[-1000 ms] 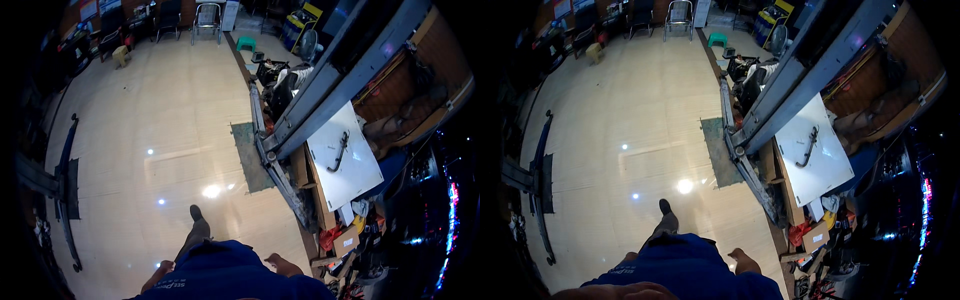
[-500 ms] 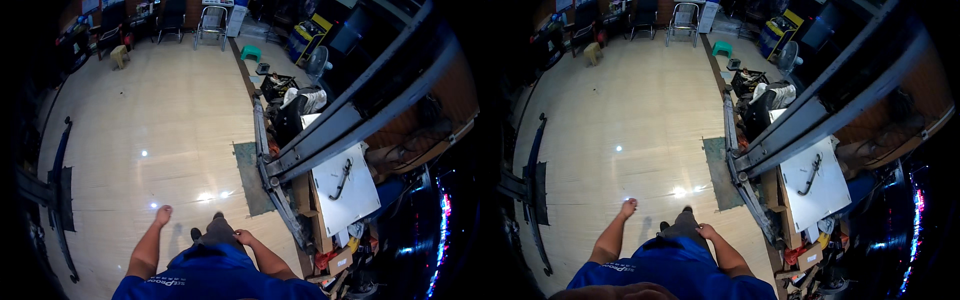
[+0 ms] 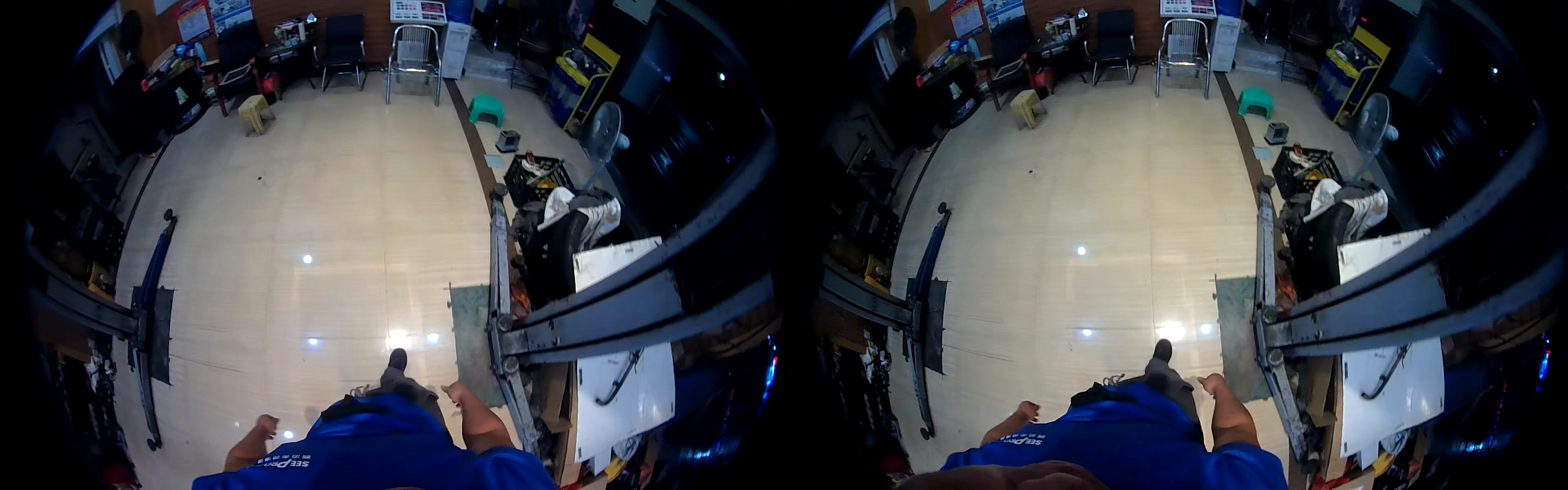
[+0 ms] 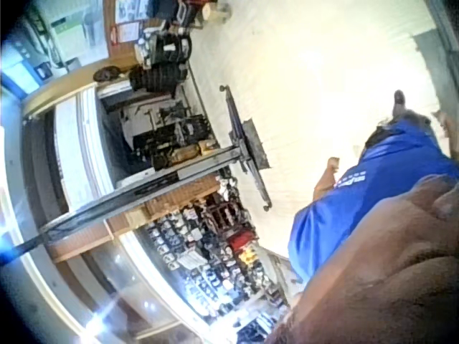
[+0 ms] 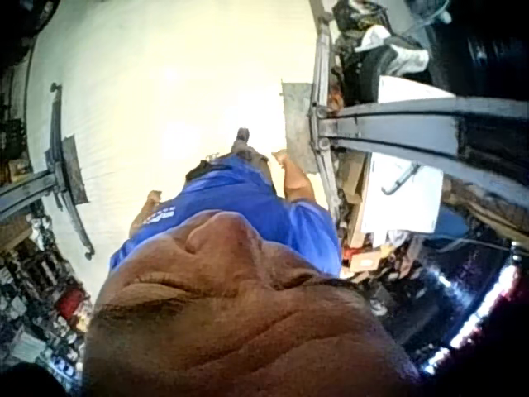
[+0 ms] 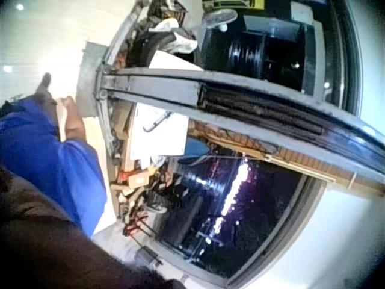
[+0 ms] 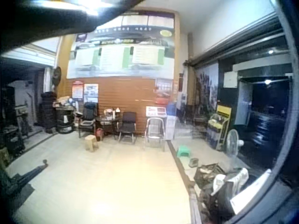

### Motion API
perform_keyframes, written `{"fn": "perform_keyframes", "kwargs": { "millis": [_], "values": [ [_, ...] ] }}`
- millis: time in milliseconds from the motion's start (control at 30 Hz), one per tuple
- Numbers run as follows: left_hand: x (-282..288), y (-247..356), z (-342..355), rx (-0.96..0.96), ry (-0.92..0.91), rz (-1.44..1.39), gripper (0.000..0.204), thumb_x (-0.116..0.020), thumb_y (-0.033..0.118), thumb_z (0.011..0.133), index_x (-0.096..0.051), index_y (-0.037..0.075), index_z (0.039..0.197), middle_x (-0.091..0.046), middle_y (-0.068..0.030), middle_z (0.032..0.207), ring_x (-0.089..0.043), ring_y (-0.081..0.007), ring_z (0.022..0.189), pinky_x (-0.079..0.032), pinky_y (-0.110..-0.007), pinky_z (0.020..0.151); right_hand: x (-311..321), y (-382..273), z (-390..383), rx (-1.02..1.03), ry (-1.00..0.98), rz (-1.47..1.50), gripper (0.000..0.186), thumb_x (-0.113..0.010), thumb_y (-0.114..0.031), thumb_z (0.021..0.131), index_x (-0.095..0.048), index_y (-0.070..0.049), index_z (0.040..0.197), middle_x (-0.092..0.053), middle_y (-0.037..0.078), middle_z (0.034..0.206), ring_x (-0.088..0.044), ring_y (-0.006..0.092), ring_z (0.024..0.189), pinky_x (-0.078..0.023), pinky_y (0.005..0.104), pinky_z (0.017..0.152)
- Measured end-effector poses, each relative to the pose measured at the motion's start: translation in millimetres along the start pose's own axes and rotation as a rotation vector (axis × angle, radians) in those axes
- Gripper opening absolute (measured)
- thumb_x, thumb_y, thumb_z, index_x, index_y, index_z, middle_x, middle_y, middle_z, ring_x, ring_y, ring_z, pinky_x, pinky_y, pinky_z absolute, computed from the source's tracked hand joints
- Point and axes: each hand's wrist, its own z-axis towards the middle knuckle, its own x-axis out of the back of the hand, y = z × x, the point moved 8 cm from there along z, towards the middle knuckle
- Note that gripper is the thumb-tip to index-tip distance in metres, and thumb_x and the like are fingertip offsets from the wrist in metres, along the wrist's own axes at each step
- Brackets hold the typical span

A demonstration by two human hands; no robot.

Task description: The person disassembles and handles components of an electronic device, inspecting parts and repositioning small white plates on a small silver casing.

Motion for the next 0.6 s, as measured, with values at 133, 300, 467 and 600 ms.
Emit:
{"fn": "perform_keyframes", "kwargs": {
  "millis": [133, 300, 467, 600],
  "values": [
    [103, 37, 53, 0.325, 0.206, -0.812, 0.02, -0.063, 0.023, 0.084, -0.062, 0.004, 0.091, -0.062, -0.0117, 0.075, -0.061, -0.023, 0.06, -0.049, -0.038, 0.051, 142, -34, 64, 0.391, 0.464, 0.208, 0.047, -0.061, -0.04, 0.09, -0.064, 0.001, 0.113, -0.067, 0.019, 0.09, -0.066, 0.0248, 0.081, -0.054, 0.0394, 0.067],
    [165, 188, 91, 0.064, 0.307, -0.994, 0.025, -0.056, 0.026, 0.09, -0.061, 0.004, 0.099, -0.059, -0.0077, 0.077, -0.059, -0.0189, 0.066, -0.049, -0.033, 0.052, 181, -128, -5, 0.322, 0.073, 0.515, 0.066, -0.066, -0.04, 0.087, -0.043, -0.008, 0.141, -0.06, 0.014, 0.122, -0.062, 0.0281, 0.102, -0.054, 0.0402, 0.076],
    [189, 373, 121, -0.368, 0.276, -0.466, 0.04, -0.059, 0.033, 0.088, -0.064, 0.0, 0.11, -0.067, -0.0184, 0.104, -0.065, -0.0302, 0.095, -0.052, -0.036, 0.084, 136, -144, -18, 0.485, -0.441, 0.231, 0.076, -0.061, -0.053, 0.086, -0.037, -0.014, 0.147, -0.044, 0.008, 0.142, -0.048, 0.0216, 0.123, -0.047, 0.0368, 0.092],
    [210, 442, 149, -0.477, 0.173, -0.328, 0.037, -0.058, 0.031, 0.087, -0.066, 0.003, 0.109, -0.066, -0.0191, 0.109, -0.063, -0.0337, 0.103, -0.049, -0.037, 0.092, 144, -110, 24, 0.459, -0.307, 0.395, 0.068, -0.05, -0.057, 0.091, -0.04, -0.018, 0.146, -0.055, 0.013, 0.132, -0.052, 0.024, 0.118, -0.042, 0.0363, 0.097]
  ]
}}
